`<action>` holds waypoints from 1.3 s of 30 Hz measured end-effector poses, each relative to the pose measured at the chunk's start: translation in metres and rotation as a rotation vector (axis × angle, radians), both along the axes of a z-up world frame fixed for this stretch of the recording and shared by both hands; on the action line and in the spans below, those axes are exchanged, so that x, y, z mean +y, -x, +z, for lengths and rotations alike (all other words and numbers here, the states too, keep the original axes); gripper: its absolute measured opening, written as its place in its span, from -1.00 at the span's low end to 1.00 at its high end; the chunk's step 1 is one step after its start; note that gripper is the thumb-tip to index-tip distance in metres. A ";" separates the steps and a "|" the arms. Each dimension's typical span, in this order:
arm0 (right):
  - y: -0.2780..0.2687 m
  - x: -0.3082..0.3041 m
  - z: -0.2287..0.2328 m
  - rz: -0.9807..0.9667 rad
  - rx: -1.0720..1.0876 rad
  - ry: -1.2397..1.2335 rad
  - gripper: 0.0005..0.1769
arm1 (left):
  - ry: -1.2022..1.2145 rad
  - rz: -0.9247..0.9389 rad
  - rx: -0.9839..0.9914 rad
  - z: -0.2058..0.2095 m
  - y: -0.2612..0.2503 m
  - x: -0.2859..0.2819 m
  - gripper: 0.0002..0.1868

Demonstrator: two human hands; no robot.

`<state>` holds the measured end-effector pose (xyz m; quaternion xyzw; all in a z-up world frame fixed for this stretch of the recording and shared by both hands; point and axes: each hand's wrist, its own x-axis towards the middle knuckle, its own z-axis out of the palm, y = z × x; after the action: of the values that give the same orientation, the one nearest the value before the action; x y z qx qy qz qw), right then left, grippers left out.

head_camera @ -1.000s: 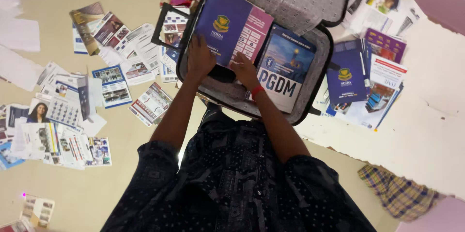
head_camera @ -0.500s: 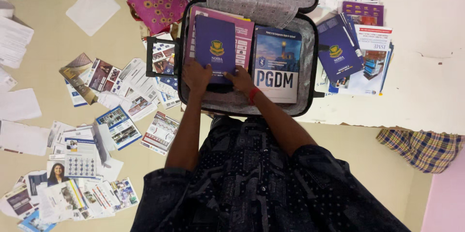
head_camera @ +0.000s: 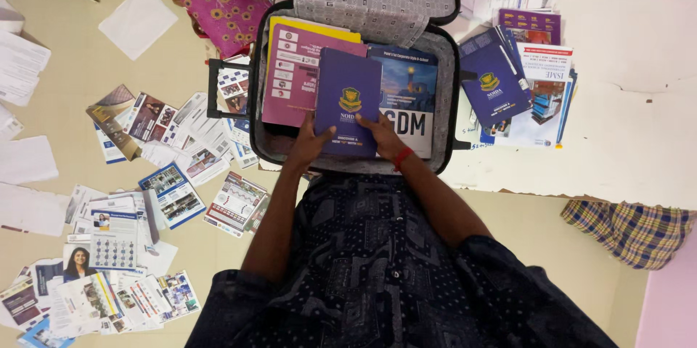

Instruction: The person packs a suitcase by placing brochures, booklets, and a spiral-bound notebook into it.

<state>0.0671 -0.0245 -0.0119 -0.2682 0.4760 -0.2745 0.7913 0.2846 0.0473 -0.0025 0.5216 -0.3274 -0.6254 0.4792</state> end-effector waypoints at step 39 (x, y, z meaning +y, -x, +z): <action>0.415 -0.006 -0.082 -0.104 0.622 0.518 -0.48 | -0.161 -0.155 -0.149 0.022 0.328 -0.040 -0.69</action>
<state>-0.3480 -0.0302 -0.0938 -0.5045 0.6208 -0.3306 0.5009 -0.0432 0.0075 0.0197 0.5766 -0.3502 -0.6441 0.3605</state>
